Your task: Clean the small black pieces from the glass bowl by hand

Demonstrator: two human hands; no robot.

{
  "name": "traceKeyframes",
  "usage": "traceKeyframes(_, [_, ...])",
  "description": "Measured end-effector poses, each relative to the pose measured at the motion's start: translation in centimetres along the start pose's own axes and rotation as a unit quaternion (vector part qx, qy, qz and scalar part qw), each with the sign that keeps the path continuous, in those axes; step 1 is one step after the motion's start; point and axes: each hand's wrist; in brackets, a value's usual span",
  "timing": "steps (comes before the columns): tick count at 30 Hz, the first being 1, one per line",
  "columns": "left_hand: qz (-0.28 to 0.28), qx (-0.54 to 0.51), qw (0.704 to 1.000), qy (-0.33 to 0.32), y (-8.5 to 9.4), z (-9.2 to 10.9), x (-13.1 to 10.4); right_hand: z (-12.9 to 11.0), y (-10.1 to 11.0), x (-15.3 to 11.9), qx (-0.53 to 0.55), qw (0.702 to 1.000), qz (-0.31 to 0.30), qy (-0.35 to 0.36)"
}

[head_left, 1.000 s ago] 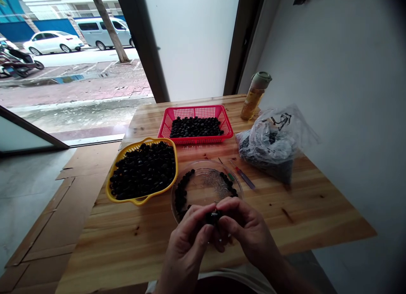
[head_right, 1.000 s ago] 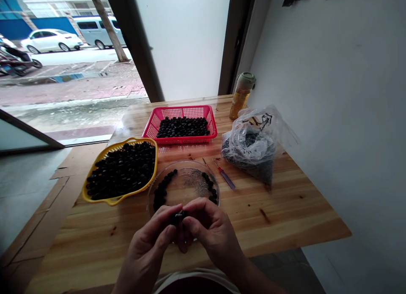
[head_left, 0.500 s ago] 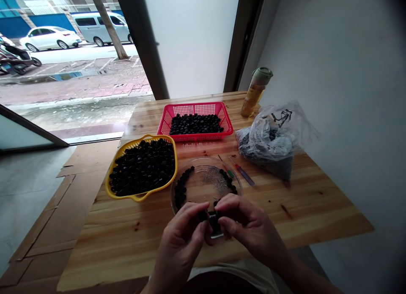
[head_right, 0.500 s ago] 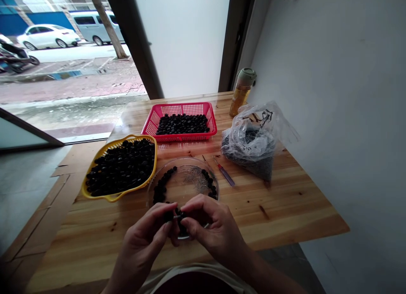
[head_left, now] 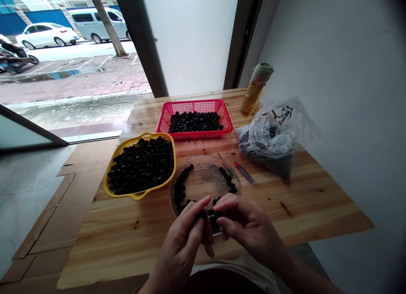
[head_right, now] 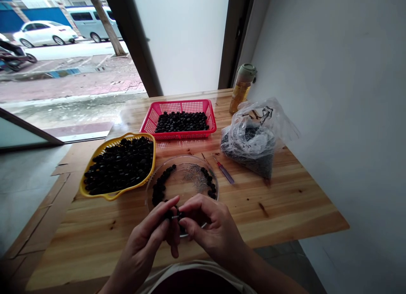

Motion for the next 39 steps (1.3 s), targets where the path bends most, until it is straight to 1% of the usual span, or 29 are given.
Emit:
traceKeyframes(3, [-0.008,-0.004,1.000,-0.011,-0.1,-0.1,-0.2,0.1,-0.1,-0.2,0.017,1.000,-0.002,-0.006])
traceKeyframes(5, [-0.018,-0.033,0.999,-0.011,-0.3,-0.1,-0.4,0.2,-0.2,-0.3,0.031,0.999,-0.004,-0.019])
traceKeyframes(9, [-0.012,-0.126,0.992,0.028,-0.6,0.1,-0.5,0.4,-0.4,-0.6,0.027,0.999,-0.002,-0.037])
traceKeyframes(14, [-0.004,-0.189,0.980,0.057,-0.6,-0.3,-0.3,0.8,-0.6,-0.6,0.045,0.998,-0.007,-0.036])
traceKeyframes(19, [0.002,-0.261,0.963,0.063,-0.6,-0.9,-0.2,1.1,-0.8,-0.6,0.108,0.992,-0.002,-0.059])
traceKeyframes(24, [0.000,-0.308,0.950,0.051,-0.9,-0.4,0.3,2.1,-0.8,-0.7,0.157,0.985,-0.010,-0.073])
traceKeyframes(26, [0.013,-0.309,0.950,0.048,-1.0,-0.2,0.4,2.5,-0.7,-0.8,0.160,0.985,-0.011,-0.069])
traceKeyframes(29, [0.054,-0.290,0.954,0.054,-0.9,0.0,0.2,2.2,-0.5,-0.8,0.118,0.992,0.001,-0.054])
traceKeyframes(32, [0.078,-0.271,0.957,0.072,-0.6,-0.1,-0.2,0.7,-0.6,-0.2,0.005,1.000,0.006,-0.021])
traceKeyframes(35, [0.075,-0.262,0.958,0.092,-0.2,-0.3,-0.8,-1.1,-0.8,0.6,-0.117,0.993,-0.026,0.018])
traceKeyframes(37, [0.070,-0.266,0.957,0.095,0.0,-0.3,-1.1,-1.8,-1.0,0.9,-0.150,0.987,-0.054,0.036])
traceKeyframes(39, [0.069,-0.274,0.954,0.101,0.1,-0.5,-1.6,-2.0,-1.3,1.0,-0.158,0.984,-0.074,0.046])
Point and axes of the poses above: each hand's wrist, its own x-axis towards the middle knuckle, its own y-axis out of the back of the hand, z = x × y, and after that the axes turned 14 degrees about x, right-handed
